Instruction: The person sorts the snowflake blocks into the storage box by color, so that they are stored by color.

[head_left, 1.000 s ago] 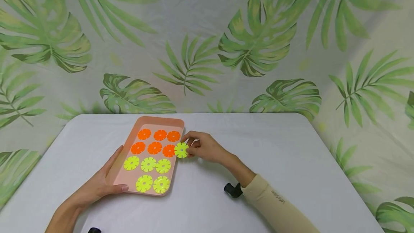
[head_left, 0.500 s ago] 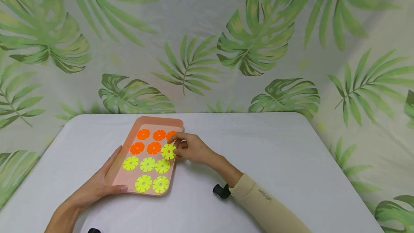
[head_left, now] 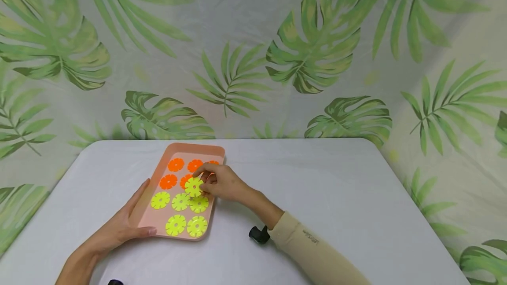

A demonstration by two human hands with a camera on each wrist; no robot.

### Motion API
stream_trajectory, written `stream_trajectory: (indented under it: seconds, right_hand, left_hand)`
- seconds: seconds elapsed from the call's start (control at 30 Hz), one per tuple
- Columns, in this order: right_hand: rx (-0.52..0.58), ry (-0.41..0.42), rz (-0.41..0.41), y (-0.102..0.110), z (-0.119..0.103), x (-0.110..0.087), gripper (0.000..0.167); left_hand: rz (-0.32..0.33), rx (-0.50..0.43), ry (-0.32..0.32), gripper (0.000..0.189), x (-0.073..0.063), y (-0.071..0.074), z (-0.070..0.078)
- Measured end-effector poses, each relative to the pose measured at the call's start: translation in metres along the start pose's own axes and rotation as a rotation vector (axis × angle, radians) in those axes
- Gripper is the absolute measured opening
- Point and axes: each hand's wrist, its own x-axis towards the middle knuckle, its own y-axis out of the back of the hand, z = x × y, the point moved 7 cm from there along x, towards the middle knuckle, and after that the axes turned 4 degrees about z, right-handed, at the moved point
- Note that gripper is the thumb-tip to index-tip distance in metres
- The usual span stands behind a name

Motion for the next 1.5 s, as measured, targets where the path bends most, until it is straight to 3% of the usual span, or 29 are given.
stream_trajectory:
  seconds: [0.2,0.37,0.7,1.0,1.3,1.5]
  right_hand:
    - [0.02,-0.037,-0.02,-0.015,-0.001,0.008,0.026]
    - [0.014,-0.045,-0.067,-0.032,-0.004,0.011,0.026]
    - [-0.082,0.006,-0.138,-0.059,-0.016,0.018,0.027]
    - [-0.138,-0.089,-0.186,-0.083,-0.022,0.02,0.024]
    - [-0.209,-0.074,-0.23,-0.098,-0.025,0.024,0.025]
    - [-0.276,-0.072,-0.238,-0.1,-0.025,0.024,0.029]
  left_hand:
    - [-0.002,0.002,0.001,0.121,0.002,0.0,0.001]
    - [0.0,-0.008,-0.068,0.118,-0.002,0.0,0.002]
    - [-0.02,-0.031,-0.109,0.118,-0.004,0.003,0.006]
    - [-0.024,-0.023,-0.099,0.117,-0.005,0.003,0.004]
    - [-0.046,-0.082,-0.094,0.117,-0.005,0.0,0.002]
    - [-0.038,-0.061,-0.074,0.117,-0.005,0.001,0.002]
